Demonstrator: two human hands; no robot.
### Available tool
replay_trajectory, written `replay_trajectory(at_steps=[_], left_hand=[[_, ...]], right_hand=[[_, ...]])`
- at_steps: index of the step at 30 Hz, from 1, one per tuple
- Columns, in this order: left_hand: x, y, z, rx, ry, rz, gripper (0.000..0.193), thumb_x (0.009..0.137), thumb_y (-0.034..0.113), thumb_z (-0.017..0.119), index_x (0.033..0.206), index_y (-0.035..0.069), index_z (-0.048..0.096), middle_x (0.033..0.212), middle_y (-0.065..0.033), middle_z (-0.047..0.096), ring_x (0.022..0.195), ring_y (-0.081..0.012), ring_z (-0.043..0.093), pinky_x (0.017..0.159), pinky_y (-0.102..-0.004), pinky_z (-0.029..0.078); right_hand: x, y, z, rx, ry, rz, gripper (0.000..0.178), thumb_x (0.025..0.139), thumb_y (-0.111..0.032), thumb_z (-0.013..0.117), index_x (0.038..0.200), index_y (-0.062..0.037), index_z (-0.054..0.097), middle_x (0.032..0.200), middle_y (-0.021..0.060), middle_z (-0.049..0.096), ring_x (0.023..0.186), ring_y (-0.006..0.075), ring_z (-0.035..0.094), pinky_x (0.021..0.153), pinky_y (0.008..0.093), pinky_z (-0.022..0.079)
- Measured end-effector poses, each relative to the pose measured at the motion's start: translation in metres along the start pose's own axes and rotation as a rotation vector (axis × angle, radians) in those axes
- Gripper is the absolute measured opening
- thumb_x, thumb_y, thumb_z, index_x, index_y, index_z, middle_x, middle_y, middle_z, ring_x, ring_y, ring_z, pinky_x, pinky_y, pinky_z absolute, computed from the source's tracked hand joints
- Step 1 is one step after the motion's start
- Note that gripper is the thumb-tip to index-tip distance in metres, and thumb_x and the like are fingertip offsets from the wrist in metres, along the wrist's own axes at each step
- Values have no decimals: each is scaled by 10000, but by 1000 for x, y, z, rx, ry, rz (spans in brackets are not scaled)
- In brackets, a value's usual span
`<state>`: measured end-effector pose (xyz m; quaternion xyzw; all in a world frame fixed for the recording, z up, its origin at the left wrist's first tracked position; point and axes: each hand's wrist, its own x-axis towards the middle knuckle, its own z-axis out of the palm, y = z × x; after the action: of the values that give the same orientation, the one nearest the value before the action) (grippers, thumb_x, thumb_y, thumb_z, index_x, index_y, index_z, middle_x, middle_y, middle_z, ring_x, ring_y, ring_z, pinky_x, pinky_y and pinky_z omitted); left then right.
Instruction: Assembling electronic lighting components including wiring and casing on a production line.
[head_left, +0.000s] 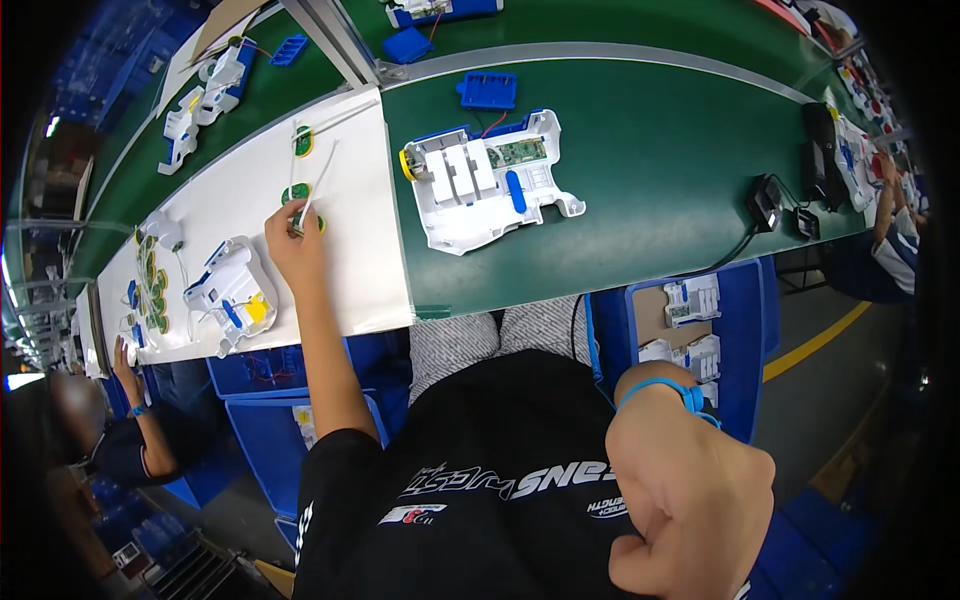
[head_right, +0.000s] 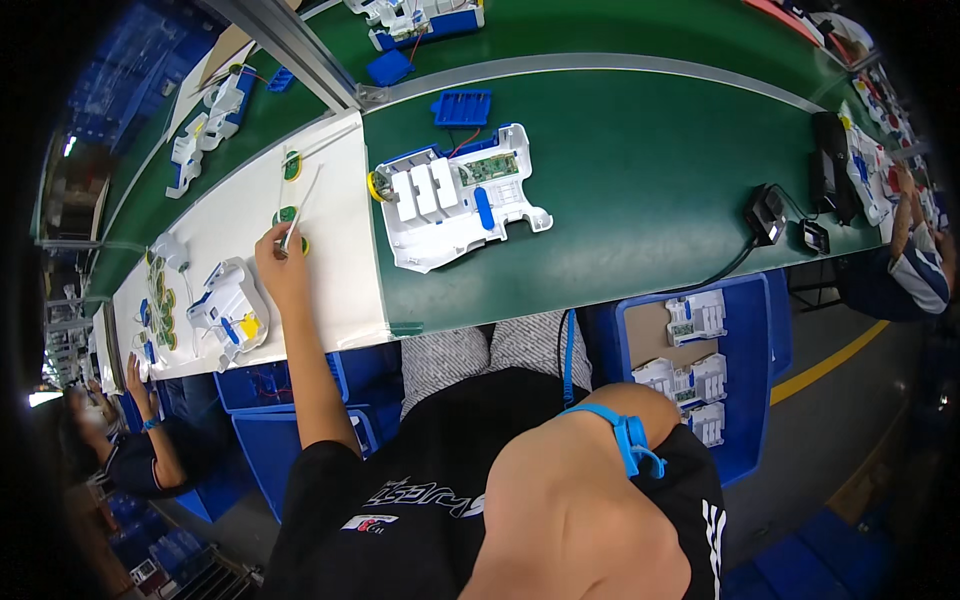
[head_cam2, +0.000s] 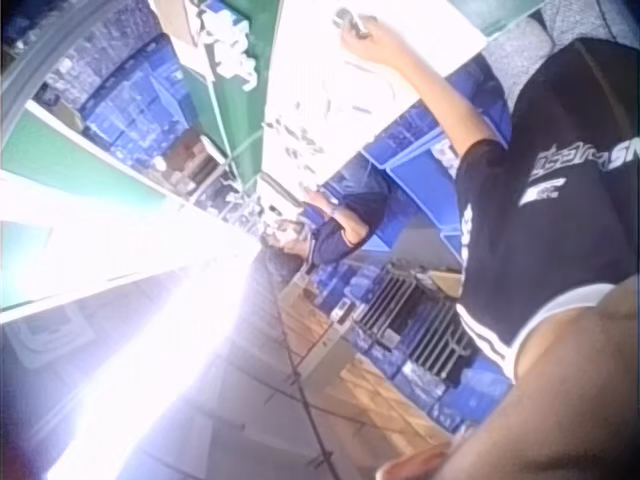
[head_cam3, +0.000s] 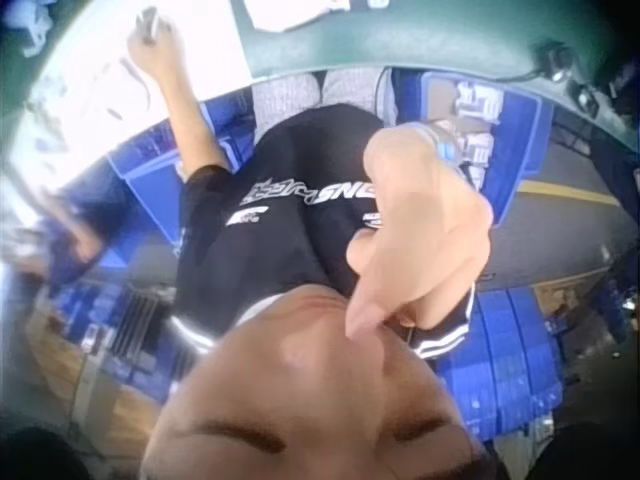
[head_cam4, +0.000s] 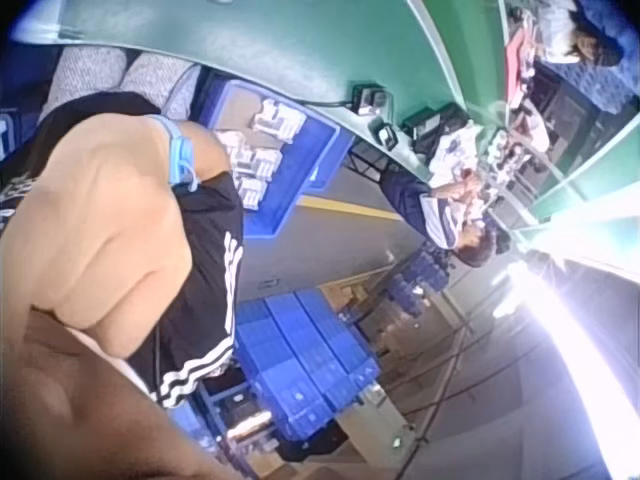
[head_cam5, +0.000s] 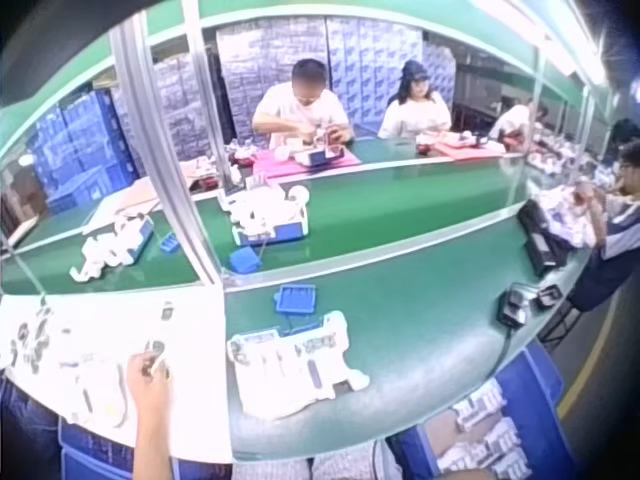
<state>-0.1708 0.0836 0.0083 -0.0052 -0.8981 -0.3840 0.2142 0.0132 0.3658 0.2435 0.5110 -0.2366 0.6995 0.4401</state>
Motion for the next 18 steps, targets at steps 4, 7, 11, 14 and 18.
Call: replay_trajectory(at_steps=[4,7,11,14,18], left_hand=[[1,-1,6,13,33,33,246,860,155,764,1092,81,730,1045,-72,641,884,-195,568,803,-332,481],[2,-11,4,38,23,44,265,857,182,783,1100,92,730,1058,-76,651,925,-208,582,834,-340,487],[3,-22,5,66,14,11,259,872,199,782,1104,94,733,1058,-70,649,916,-198,579,831,-334,484],[8,-21,6,71,-25,14,255,894,205,761,1118,89,727,1061,-71,638,929,-187,571,834,-327,477],[7,-15,7,19,-1,30,253,913,201,746,1135,81,718,1063,-68,643,934,-181,572,830,-326,474]], right_hand=[[8,-2,-8,71,-131,-31,238,753,177,573,608,-11,581,637,93,576,619,163,596,574,291,445],[10,-10,-11,50,-149,2,269,752,198,600,596,-21,576,613,80,546,623,169,598,581,324,465],[3,-20,-23,20,-175,89,447,782,219,560,519,-110,411,547,39,480,631,173,668,815,264,588],[-41,-53,8,-498,89,-408,440,785,222,563,523,-104,427,563,42,493,615,174,649,799,270,579],[4,-50,-24,-6,-166,158,436,791,215,561,527,-106,428,591,52,523,623,162,640,780,276,561]])
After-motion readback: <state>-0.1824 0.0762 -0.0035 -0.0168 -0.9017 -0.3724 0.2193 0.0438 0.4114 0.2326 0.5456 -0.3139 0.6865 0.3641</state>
